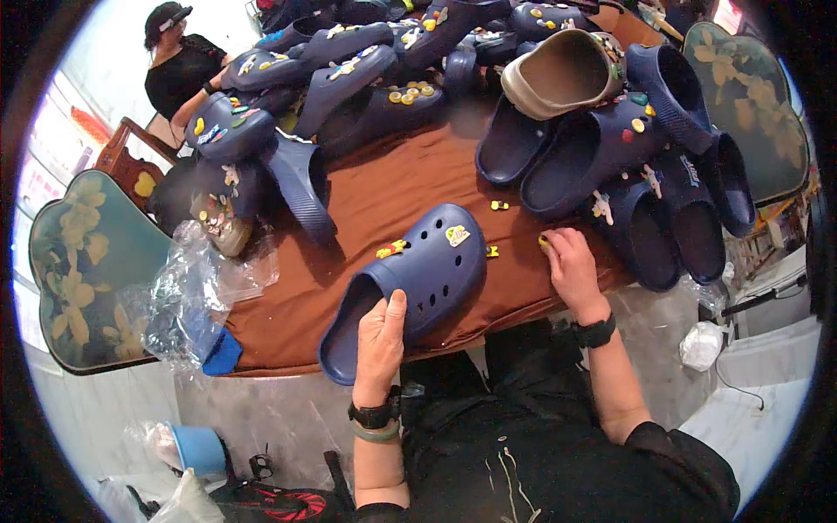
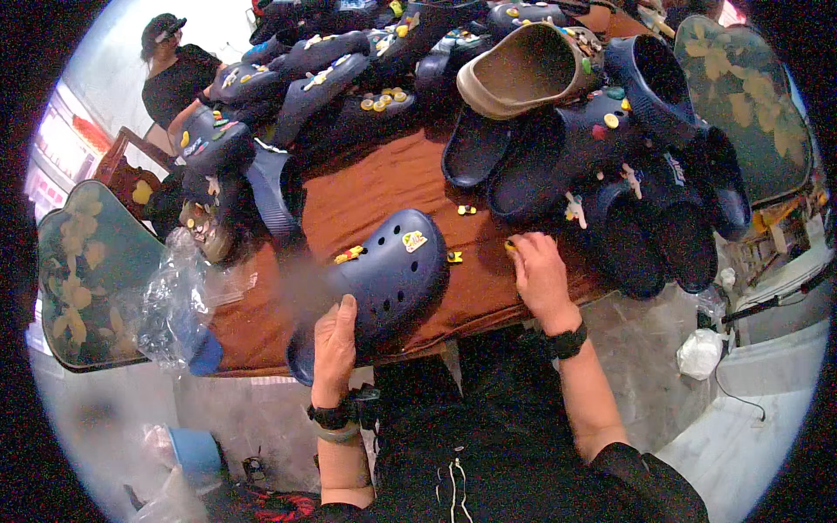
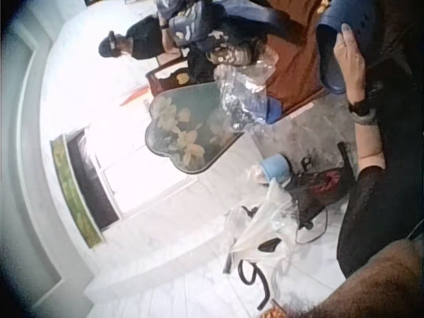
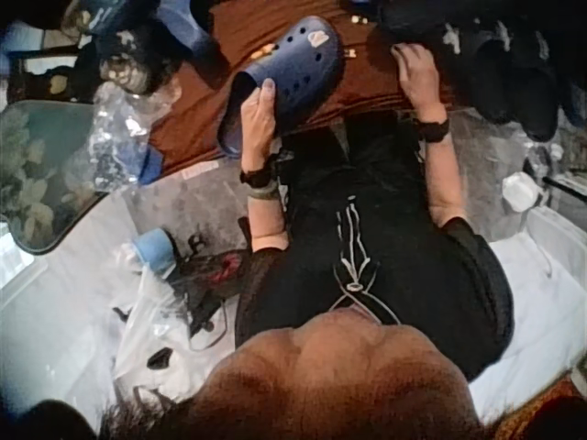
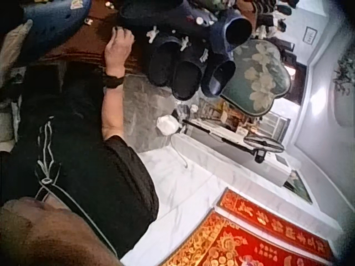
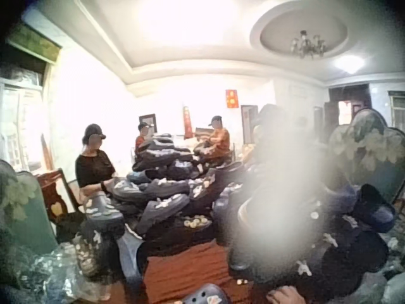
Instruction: Attaching decorative charms to the holes of blue clog shoes at an assembly table.
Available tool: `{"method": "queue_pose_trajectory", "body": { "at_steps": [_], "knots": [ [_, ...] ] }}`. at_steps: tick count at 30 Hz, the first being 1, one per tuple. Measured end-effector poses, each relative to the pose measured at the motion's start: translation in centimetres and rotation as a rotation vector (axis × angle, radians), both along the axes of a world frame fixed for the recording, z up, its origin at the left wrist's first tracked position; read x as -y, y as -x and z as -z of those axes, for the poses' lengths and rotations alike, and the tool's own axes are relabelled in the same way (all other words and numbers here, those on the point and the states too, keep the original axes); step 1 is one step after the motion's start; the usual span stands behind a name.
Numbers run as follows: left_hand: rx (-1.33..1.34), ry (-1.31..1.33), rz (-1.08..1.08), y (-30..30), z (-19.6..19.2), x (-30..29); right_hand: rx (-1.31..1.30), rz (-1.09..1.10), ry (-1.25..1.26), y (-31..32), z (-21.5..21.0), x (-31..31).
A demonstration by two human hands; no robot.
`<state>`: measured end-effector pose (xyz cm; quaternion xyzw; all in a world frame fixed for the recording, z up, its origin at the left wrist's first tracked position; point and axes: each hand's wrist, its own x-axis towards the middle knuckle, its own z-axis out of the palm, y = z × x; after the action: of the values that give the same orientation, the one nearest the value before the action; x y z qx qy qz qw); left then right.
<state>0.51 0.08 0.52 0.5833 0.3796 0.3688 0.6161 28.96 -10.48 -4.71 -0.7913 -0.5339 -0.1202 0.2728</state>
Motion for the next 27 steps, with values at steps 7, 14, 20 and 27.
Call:
{"method": "queue_pose_trajectory", "body": {
  "at_steps": [7,14,20,27],
  "knots": [
    [-0.047,-0.034,0.011,0.6,-0.3,-0.1,-0.555,-0.639,-0.190,10.2,-4.4,-1.6],
    [-0.025,-0.052,0.010,0.8,1.3,-0.3,-0.550,-0.633,-0.216,13.1,-4.1,-3.8],
    [-0.011,-0.017,0.047,1.0,1.0,-0.2,-0.961,-0.484,-0.029,13.0,-5.0,-4.5],
    [-0.136,-0.134,0.092,0.7,-0.8,0.2,-0.751,-0.503,-0.132,14.1,-4.1,-4.6]
  ]
}}
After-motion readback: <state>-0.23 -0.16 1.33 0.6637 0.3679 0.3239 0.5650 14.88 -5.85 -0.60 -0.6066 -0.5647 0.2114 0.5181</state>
